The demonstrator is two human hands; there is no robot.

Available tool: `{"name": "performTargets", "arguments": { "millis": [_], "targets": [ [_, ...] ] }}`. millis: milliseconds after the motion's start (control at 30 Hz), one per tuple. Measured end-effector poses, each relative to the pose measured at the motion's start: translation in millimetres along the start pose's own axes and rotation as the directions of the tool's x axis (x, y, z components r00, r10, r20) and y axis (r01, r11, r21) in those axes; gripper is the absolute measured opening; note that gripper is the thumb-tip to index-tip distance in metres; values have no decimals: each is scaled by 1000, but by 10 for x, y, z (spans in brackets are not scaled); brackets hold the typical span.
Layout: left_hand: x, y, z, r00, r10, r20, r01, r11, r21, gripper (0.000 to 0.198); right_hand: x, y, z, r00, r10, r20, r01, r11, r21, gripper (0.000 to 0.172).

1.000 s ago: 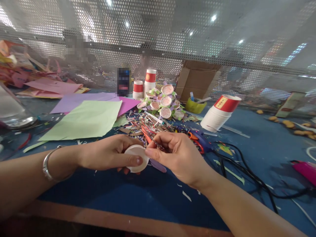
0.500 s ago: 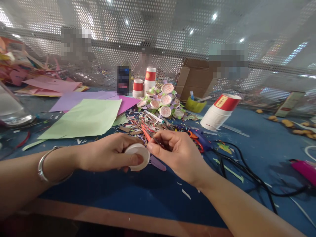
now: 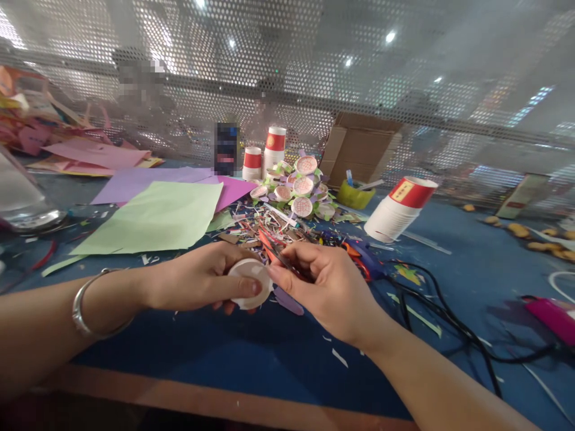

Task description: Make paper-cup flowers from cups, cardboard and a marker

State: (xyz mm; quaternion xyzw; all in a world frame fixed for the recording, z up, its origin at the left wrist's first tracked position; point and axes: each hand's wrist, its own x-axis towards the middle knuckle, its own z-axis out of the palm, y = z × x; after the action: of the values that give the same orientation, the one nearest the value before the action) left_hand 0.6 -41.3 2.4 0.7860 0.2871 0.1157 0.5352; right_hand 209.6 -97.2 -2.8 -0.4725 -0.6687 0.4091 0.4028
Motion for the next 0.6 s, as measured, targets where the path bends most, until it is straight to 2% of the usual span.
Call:
{"name": "performTargets", "arguments": {
  "millis": [233, 333, 467, 600],
  "targets": [
    [6, -56, 11, 997, 58, 48, -57, 998, -22, 24, 8, 8, -30, 996, 43, 73, -48, 997, 55, 18],
    [-13, -46, -8, 989, 148, 30, -150, 985, 85, 24, 6, 12, -45, 993, 56, 100, -65, 994, 93, 17],
    [-26, -7, -36, 967, 253, -3, -245, 940, 239, 19, 16, -7, -45, 997, 47, 68, -55, 991, 120, 13],
    [-7, -20, -42, 973, 229, -33, -212, 939, 271, 22, 20, -42, -28, 1000, 2, 14, -3, 998, 56, 13]
  ]
}}
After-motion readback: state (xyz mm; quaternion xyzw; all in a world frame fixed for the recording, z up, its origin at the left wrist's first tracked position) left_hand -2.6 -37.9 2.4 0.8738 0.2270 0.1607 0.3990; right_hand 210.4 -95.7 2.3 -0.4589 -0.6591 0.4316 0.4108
